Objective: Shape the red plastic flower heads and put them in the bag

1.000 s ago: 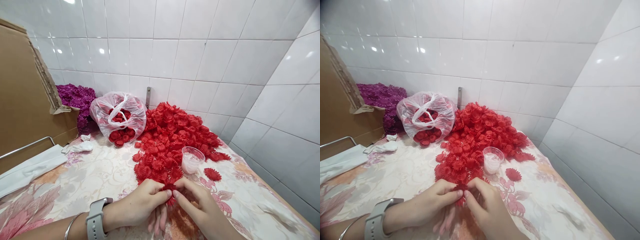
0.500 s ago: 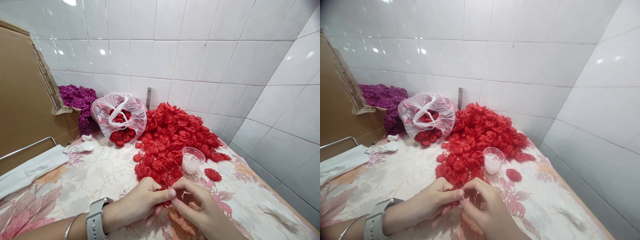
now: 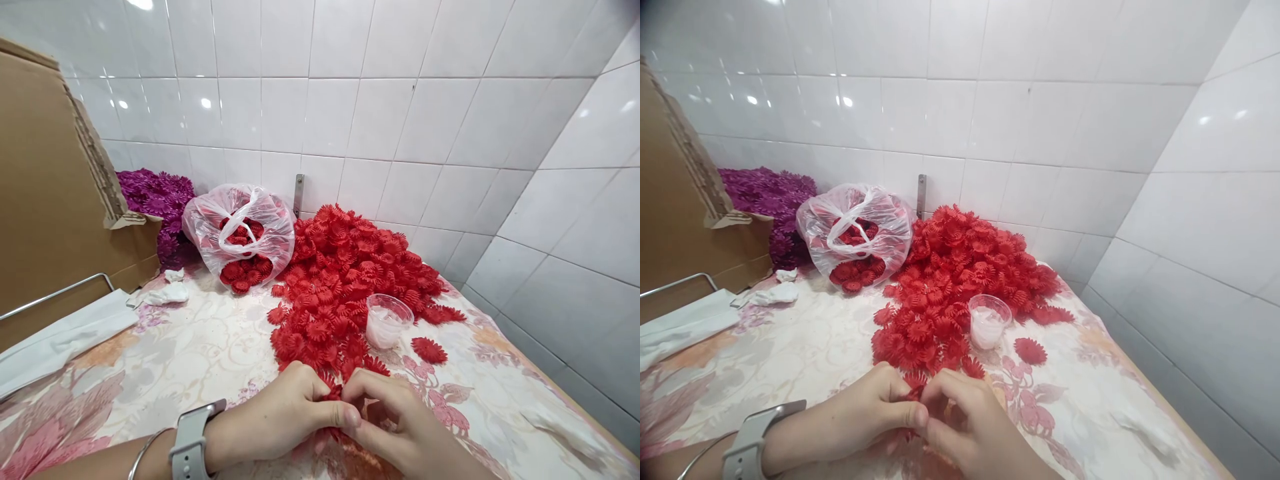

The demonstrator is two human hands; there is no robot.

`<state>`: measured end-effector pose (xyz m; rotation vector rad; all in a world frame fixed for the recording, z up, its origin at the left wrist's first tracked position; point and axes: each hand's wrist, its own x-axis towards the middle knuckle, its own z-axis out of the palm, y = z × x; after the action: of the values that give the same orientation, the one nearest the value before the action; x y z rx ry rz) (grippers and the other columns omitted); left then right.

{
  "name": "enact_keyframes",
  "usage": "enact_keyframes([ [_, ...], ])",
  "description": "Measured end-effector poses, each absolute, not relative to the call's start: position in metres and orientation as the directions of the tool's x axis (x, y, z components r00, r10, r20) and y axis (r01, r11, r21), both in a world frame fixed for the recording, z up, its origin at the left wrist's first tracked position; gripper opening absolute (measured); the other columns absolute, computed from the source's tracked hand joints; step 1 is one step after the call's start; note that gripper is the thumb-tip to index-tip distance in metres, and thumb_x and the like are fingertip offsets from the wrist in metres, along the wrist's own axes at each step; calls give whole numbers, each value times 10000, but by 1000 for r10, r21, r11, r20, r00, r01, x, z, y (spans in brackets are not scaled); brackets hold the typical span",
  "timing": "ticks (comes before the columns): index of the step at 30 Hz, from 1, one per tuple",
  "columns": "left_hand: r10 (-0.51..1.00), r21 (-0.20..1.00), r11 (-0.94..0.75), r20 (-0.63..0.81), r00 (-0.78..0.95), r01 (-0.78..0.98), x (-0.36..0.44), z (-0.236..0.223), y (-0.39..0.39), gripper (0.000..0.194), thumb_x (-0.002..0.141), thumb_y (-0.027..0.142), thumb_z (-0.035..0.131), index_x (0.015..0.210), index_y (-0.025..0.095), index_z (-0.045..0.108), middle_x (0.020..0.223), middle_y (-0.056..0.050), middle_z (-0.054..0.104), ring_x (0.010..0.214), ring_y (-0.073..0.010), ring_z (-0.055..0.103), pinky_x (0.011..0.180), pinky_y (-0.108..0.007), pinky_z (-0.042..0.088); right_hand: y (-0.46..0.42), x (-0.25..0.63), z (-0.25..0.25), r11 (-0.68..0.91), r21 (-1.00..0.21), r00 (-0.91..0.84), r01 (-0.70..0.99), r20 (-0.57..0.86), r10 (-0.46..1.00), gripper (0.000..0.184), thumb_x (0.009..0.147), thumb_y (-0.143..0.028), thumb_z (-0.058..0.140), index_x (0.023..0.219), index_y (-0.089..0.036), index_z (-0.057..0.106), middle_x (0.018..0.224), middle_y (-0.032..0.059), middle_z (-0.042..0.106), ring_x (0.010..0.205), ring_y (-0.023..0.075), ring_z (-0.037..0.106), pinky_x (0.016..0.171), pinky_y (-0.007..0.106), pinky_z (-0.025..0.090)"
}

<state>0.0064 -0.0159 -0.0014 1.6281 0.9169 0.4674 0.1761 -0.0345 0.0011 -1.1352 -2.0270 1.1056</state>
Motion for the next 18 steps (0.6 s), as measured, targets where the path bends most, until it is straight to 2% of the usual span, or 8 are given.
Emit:
enact_keyframes([
  [2,769,948,-51,-164,617,315,6,-1,-17,430,775,388,532,422,160,443,335,67,346,334,-58,296,362,-198,208,-36,175,2,293,-852,-454,433,75,888,194,802,-324,530,663,-189,531,653,-16,546,599,123,476,544,221,357],
  [4,767,954,-48,-155,622,297,7,-1,-17,433,775,418,533,442,156,444,362,66,358,352,-54,305,365,-188,213,-38,175,1,244,-893,-413,378,73,908,195,804,-333,519,666,-196,509,660,-16,540,621,133,495,562,230,374],
  [8,734,979,62,-176,656,194,9,0,-15,382,791,437,508,550,141,524,434,42,459,393,-64,408,404,-164,301,-37,174,-2,37,-999,-389,39,19,921,188,806,-362,506,703,-214,453,625,-28,553,617,145,547,591,252,426],
  [10,711,984,125,-176,680,124,11,0,-15,382,800,460,484,613,135,553,463,28,496,410,-75,454,432,-168,355,-36,174,-4,-38,-996,-372,-83,-4,928,173,800,-339,511,698,-217,445,619,-34,569,616,147,569,604,260,442],
  [14,702,980,195,-170,691,44,14,0,-16,405,797,508,464,640,142,536,482,17,537,376,-76,456,462,-193,417,-35,171,-4,-106,-971,-337,-216,-28,941,140,768,-310,537,690,-217,465,581,-45,570,608,158,596,623,285,461],
  [18,715,979,203,-142,685,-9,15,-3,-16,408,843,464,426,627,139,543,460,5,554,429,-97,515,552,-211,456,-37,166,-4,-164,-930,-334,-328,-48,941,140,782,-301,525,689,-210,473,551,-34,572,586,162,616,570,278,470],
])
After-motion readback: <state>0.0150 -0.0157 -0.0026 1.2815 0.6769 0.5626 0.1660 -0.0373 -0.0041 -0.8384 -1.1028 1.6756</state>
